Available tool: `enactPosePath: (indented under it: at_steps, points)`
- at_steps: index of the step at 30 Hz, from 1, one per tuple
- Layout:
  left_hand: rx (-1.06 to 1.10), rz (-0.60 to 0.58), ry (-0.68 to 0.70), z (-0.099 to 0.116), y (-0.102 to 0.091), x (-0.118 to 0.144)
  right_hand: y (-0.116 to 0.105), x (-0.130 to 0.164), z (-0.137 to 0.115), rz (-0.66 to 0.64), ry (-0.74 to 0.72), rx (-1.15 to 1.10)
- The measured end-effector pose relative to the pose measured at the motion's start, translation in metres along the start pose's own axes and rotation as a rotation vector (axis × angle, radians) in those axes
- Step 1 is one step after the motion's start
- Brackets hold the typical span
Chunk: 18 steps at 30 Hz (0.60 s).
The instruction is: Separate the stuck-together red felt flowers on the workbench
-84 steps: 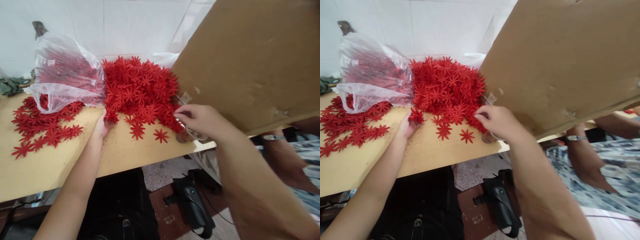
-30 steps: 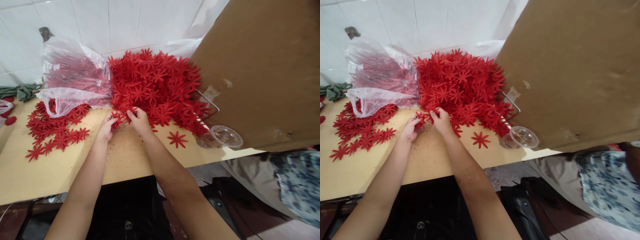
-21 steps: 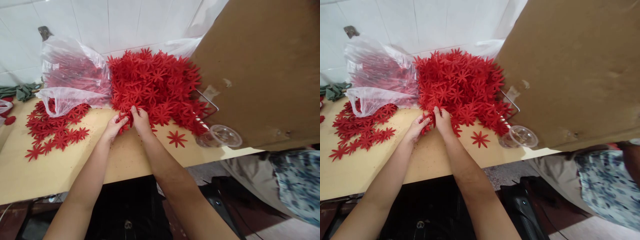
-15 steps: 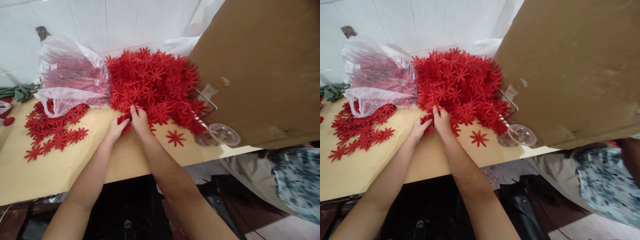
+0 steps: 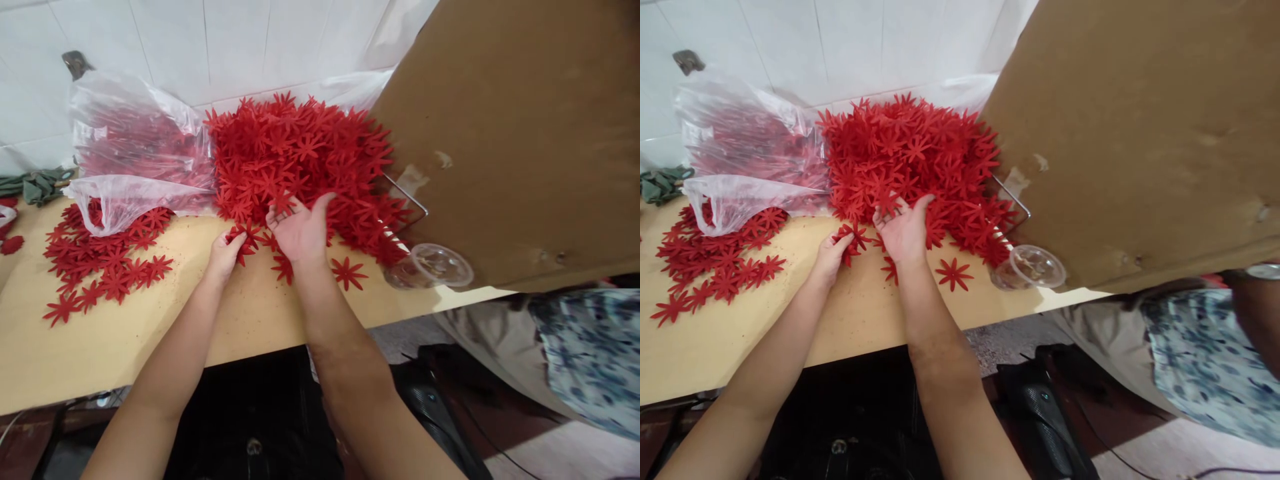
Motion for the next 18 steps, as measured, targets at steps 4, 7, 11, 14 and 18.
enactPosePath:
  at_steps: [4,7,11,14,18]
  points:
    - [0.015,-0.002,-0.013,-0.001,-0.001,0.0,-0.001,0.0,0.015,0.037,0.092,-0.03]
    - [0.012,-0.009,-0.008,-0.002,-0.001,-0.002,0.002,0.001,0.012,-0.019,0.072,-0.06]
    - [0.004,-0.016,0.008,-0.002,-0.001,-0.004,0.01,0.005,0.009,-0.152,0.045,-0.023]
    - [0.008,-0.016,0.0,-0.002,-0.001,-0.003,0.006,0.004,0.014,-0.079,0.061,0.053]
    - [0.004,-0.021,0.004,-0.001,-0.001,-0.002,-0.001,0.002,0.018,0.037,0.082,0.138]
Point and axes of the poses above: each hand's wrist, its own x-axis away from the middle knuckle, its own y-axis out of the palm, z = x × y, the point moved 6 cm from there along -x, towards the middle knuckle, and after that the axes turned 12 degrees about z, right-handed, at the moved point
